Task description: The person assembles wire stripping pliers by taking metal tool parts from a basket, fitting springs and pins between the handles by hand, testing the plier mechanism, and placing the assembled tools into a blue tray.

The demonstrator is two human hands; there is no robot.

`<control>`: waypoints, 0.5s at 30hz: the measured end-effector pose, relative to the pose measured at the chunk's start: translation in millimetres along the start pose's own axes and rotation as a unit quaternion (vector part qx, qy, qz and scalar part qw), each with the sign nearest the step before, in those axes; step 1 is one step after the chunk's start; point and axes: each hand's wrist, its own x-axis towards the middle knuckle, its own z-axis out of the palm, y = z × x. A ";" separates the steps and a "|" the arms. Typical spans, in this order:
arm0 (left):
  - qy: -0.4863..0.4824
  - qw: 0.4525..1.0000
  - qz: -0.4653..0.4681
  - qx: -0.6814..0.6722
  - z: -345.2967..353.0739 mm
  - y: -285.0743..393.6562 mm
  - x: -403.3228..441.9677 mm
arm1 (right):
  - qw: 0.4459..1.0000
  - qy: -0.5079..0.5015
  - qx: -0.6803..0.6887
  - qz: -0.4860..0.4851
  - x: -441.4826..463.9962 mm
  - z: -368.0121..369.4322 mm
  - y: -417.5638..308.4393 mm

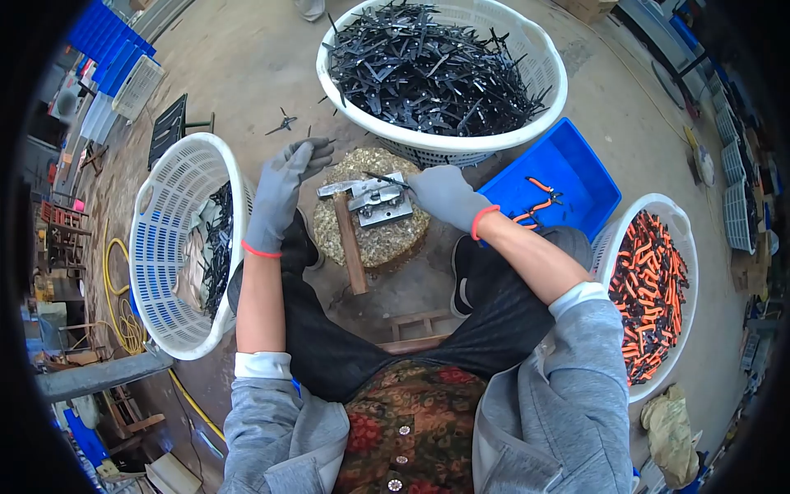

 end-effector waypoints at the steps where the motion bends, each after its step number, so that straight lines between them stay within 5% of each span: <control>1: 0.000 1.000 0.005 0.002 0.4 1.2 -0.6 | 1.000 0.018 0.010 0.001 1.6 -6.1 0.4; 6: -0.009 1.000 0.010 0.012 0.6 1.2 -1.8 | 0.977 0.174 0.119 0.034 1.5 -34.3 -17.0; 9: -0.009 1.000 -0.003 0.002 0.6 -4.4 2.0 | 1.000 0.000 0.012 0.028 -4.7 9.4 -3.1; 12: 0.001 1.000 -0.007 -0.009 2.4 -1.7 1.8 | 0.998 0.023 0.056 0.013 -4.4 13.5 11.8; 13: -0.001 1.000 -0.011 -0.007 3.1 -1.5 0.9 | 0.973 -0.028 0.222 0.057 -4.1 9.0 9.6; 15: -0.004 1.000 -0.019 -0.004 4.2 1.2 -1.6 | 0.829 -0.126 0.527 0.138 -3.5 -10.3 1.2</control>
